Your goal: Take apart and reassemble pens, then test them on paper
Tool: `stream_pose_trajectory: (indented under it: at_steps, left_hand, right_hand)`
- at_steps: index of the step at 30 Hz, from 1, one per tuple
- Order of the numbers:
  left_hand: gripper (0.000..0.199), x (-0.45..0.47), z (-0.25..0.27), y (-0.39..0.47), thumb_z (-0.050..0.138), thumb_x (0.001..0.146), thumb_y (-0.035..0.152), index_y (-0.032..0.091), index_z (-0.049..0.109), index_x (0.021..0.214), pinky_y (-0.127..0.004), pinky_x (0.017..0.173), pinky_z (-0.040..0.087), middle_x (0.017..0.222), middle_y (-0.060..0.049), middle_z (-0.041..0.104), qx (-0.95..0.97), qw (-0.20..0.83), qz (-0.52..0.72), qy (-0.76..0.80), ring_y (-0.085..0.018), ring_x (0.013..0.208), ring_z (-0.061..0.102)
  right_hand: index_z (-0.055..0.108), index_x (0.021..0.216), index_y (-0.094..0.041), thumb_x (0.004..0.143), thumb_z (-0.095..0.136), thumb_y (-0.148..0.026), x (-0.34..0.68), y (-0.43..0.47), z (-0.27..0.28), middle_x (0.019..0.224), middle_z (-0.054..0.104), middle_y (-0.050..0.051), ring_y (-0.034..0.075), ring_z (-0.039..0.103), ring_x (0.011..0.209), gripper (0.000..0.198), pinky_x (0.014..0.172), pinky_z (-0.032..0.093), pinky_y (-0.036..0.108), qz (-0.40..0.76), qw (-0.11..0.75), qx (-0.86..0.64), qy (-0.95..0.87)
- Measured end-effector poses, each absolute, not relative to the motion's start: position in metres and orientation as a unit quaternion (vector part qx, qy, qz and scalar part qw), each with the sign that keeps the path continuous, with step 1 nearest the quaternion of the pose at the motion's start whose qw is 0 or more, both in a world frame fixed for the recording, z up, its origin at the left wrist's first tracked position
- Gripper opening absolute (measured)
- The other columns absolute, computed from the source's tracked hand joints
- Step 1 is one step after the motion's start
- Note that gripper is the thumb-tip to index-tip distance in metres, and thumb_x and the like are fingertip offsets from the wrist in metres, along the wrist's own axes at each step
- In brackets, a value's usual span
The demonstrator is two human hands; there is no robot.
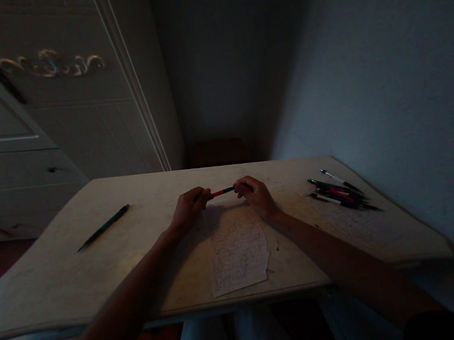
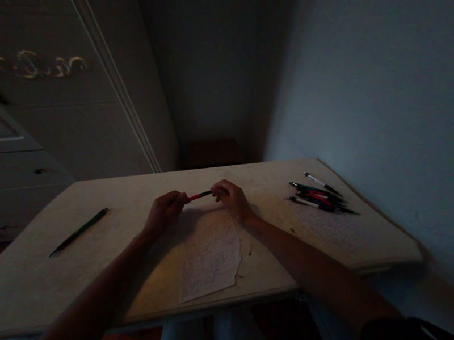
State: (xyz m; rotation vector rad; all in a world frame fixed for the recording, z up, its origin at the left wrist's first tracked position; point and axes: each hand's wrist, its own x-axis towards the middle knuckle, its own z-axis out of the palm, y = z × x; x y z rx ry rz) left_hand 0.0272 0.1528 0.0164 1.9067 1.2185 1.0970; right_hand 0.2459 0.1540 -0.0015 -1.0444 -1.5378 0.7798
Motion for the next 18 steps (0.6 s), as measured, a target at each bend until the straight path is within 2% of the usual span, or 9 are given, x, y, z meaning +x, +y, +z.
stream_pose_trajectory:
  at_steps: [3, 6, 8, 11, 14, 16, 18]
  left_hand:
    - [0.036, 0.025, 0.015, 0.158, 0.049, 0.091, 0.045, 0.017, 0.063, 0.074, -0.023, 0.05, 0.033, 0.054, 0.002, 0.05, 0.714, 0.294, 0.434, 0.464, -0.012, 0.051, 0.044]
    - [0.032, 0.022, 0.014, 0.161, 0.049, 0.091, 0.042, 0.018, 0.064, 0.076, -0.022, 0.052, 0.034, 0.056, 0.002, 0.052, 0.721, 0.277, 0.434, 0.463, -0.012, 0.053, 0.046]
    - [0.03, 0.021, 0.013, 0.162, 0.049, 0.091, 0.04, 0.018, 0.064, 0.076, -0.022, 0.053, 0.035, 0.058, 0.002, 0.053, 0.732, 0.27, 0.425, 0.46, -0.012, 0.053, 0.047]
    - [0.03, 0.02, 0.011, 0.162, 0.048, 0.09, 0.038, 0.017, 0.063, 0.076, -0.022, 0.054, 0.035, 0.059, 0.001, 0.054, 0.749, 0.257, 0.407, 0.455, -0.012, 0.055, 0.047]
    - [0.031, 0.021, 0.01, 0.162, 0.047, 0.09, 0.038, 0.016, 0.064, 0.079, -0.023, 0.054, 0.035, 0.06, 0.001, 0.054, 0.759, 0.249, 0.392, 0.457, -0.012, 0.056, 0.047]
    - [0.032, 0.021, 0.01, 0.162, 0.046, 0.09, 0.039, 0.016, 0.064, 0.079, -0.024, 0.054, 0.035, 0.06, 0.001, 0.054, 0.759, 0.249, 0.388, 0.459, -0.012, 0.055, 0.046]
    - [0.032, 0.02, 0.011, 0.162, 0.046, 0.09, 0.04, 0.016, 0.064, 0.078, -0.024, 0.054, 0.035, 0.06, 0.001, 0.055, 0.756, 0.247, 0.394, 0.46, -0.013, 0.055, 0.047]
  right_hand:
    - [0.065, 0.095, -0.02, 0.078, 0.068, -0.044, 0.245, 0.158, -0.003, 0.083, 0.067, 0.004, 0.017, 0.064, 0.077, 0.029, 0.073, 0.052, 0.03, 0.37, 0.531, -0.421, -0.635]
    - [0.061, 0.111, -0.022, 0.071, 0.076, -0.044, 0.245, 0.16, -0.005, 0.105, 0.067, 0.008, 0.018, 0.065, 0.088, 0.048, 0.078, 0.053, 0.031, 0.399, 0.538, -0.406, -0.622]
    - [0.059, 0.114, -0.022, 0.072, 0.074, -0.053, 0.246, 0.161, -0.006, 0.111, 0.065, 0.009, 0.018, 0.064, 0.091, 0.053, 0.077, 0.053, 0.03, 0.386, 0.545, -0.421, -0.614]
    - [0.065, 0.09, -0.019, 0.083, 0.055, -0.066, 0.25, 0.16, -0.006, 0.087, 0.067, 0.006, 0.018, 0.062, 0.079, 0.049, 0.07, 0.049, 0.028, 0.332, 0.507, -0.482, -0.632]
    - [0.062, 0.067, -0.017, 0.089, 0.044, -0.067, 0.255, 0.158, -0.003, 0.061, 0.058, 0.002, 0.016, 0.055, 0.061, 0.057, 0.061, 0.042, 0.028, 0.291, 0.438, -0.525, -0.67]
    - [0.062, 0.065, -0.017, 0.089, 0.048, -0.062, 0.257, 0.158, -0.001, 0.059, 0.055, 0.001, 0.015, 0.053, 0.059, 0.053, 0.059, 0.04, 0.028, 0.274, 0.431, -0.522, -0.683]
    - [0.063, 0.071, -0.018, 0.086, 0.056, -0.057, 0.257, 0.158, 0.0, 0.066, 0.059, 0.002, 0.015, 0.055, 0.064, 0.043, 0.062, 0.042, 0.028, 0.269, 0.451, -0.501, -0.688]
